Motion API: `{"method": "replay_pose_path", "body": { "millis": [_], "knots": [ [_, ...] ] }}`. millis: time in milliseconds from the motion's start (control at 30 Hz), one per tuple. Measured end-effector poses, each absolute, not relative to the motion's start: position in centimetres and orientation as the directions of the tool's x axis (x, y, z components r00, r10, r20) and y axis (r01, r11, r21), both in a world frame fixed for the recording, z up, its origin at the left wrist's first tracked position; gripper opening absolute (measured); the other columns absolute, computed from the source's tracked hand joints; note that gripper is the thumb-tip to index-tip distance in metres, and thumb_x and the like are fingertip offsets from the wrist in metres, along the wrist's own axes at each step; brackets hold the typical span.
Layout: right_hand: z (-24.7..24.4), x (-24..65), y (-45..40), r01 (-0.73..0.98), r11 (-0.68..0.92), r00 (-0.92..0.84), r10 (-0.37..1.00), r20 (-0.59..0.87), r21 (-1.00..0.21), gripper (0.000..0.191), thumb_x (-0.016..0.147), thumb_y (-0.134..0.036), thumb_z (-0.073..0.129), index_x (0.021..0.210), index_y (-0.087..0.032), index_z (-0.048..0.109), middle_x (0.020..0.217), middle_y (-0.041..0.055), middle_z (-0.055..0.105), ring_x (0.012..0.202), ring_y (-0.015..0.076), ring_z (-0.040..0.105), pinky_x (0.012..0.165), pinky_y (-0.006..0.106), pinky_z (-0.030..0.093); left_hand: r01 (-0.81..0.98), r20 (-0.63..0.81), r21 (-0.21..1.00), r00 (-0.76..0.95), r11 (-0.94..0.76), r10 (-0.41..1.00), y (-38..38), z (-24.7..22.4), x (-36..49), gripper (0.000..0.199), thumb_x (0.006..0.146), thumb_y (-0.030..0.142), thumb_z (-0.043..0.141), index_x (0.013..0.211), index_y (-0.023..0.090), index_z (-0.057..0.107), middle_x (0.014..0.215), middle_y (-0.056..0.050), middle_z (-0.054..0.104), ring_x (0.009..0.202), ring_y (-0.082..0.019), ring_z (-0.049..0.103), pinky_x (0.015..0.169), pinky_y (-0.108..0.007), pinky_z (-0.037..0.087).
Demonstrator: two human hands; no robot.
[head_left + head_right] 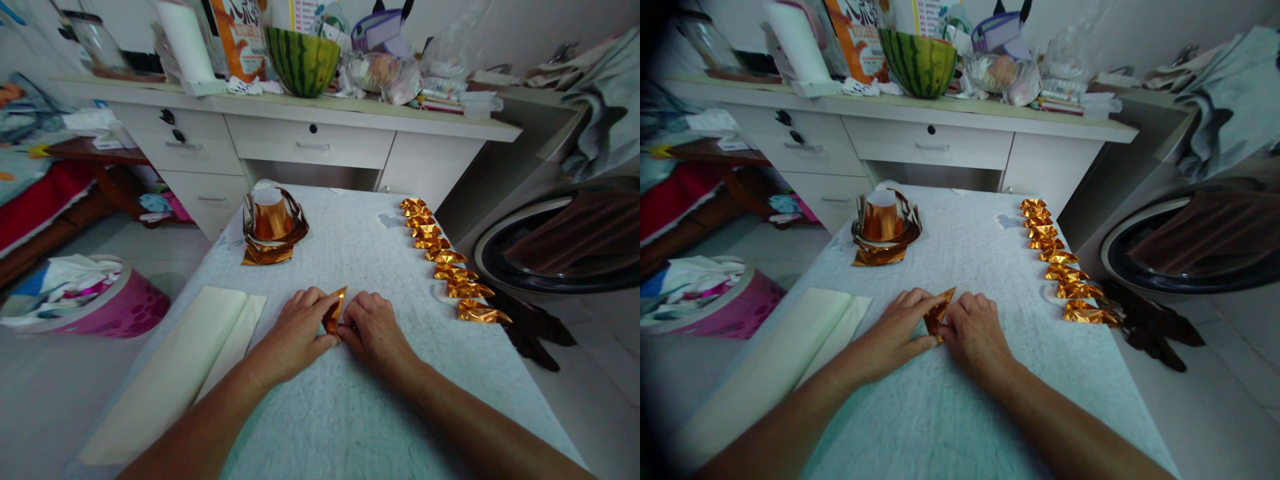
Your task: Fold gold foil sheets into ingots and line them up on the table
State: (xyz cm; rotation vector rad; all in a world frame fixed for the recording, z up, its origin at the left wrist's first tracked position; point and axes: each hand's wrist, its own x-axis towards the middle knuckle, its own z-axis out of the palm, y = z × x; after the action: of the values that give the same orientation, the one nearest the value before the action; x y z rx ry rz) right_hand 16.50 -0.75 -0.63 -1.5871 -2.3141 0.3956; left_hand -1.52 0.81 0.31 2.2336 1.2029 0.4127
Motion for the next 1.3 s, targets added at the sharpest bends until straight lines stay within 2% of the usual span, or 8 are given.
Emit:
{"method": "replay_pose_path", "body": {
  "millis": [533,867,1033,1300],
  "knots": [
    [-0.1,16.5,-1.6,0.848,0.393,-0.381,0.919,0.106,-0.355,0.006,0.085,-0.025,0.054,0.086,-0.019,0.055,0.094,0.0063,0.052,0.089,0.0228,0.044,0.079,0.037,0.033,0.672,-0.001,0.610,0.530,-0.419,0.848,0.8,0.4,-1.3,0.044,0.075,0.018,0.062,0.118,0.026,0.054,0.108,-0.002,0.054,0.101,-0.022,0.047,0.090,-0.036,0.040],
    [-0.2,17.6,-1.1,0.891,0.314,-0.286,0.949,0.131,-0.329,0.021,0.080,-0.035,0.066,0.090,-0.020,0.054,0.095,0.0065,0.052,0.090,0.0244,0.044,0.077,0.037,0.035,0.676,-0.012,0.603,0.537,-0.422,0.843,0.8,0.6,-1.2,0.042,0.077,0.024,0.064,0.118,0.027,0.054,0.107,-0.002,0.054,0.100,-0.023,0.047,0.088,-0.037,0.040],
    [-0.4,18.1,-0.8,0.901,0.291,-0.262,0.956,0.131,-0.323,0.025,0.079,-0.039,0.068,0.090,-0.021,0.054,0.096,0.0064,0.053,0.091,0.0251,0.045,0.078,0.038,0.035,0.672,-0.010,0.608,0.539,-0.423,0.842,0.8,0.8,-1.2,0.043,0.077,0.021,0.062,0.119,0.027,0.053,0.108,-0.003,0.054,0.100,-0.022,0.047,0.088,-0.036,0.040],
    [-0.6,18.8,-0.3,0.900,0.272,-0.250,0.962,0.110,-0.339,0.023,0.078,-0.032,0.070,0.089,-0.021,0.054,0.098,0.0058,0.055,0.092,0.0252,0.046,0.077,0.037,0.036,0.682,-0.010,0.598,0.531,-0.420,0.847,0.8,0.7,-1.3,0.043,0.077,0.023,0.062,0.119,0.027,0.054,0.106,-0.003,0.054,0.099,-0.023,0.048,0.087,-0.036,0.041]
  ]
}}
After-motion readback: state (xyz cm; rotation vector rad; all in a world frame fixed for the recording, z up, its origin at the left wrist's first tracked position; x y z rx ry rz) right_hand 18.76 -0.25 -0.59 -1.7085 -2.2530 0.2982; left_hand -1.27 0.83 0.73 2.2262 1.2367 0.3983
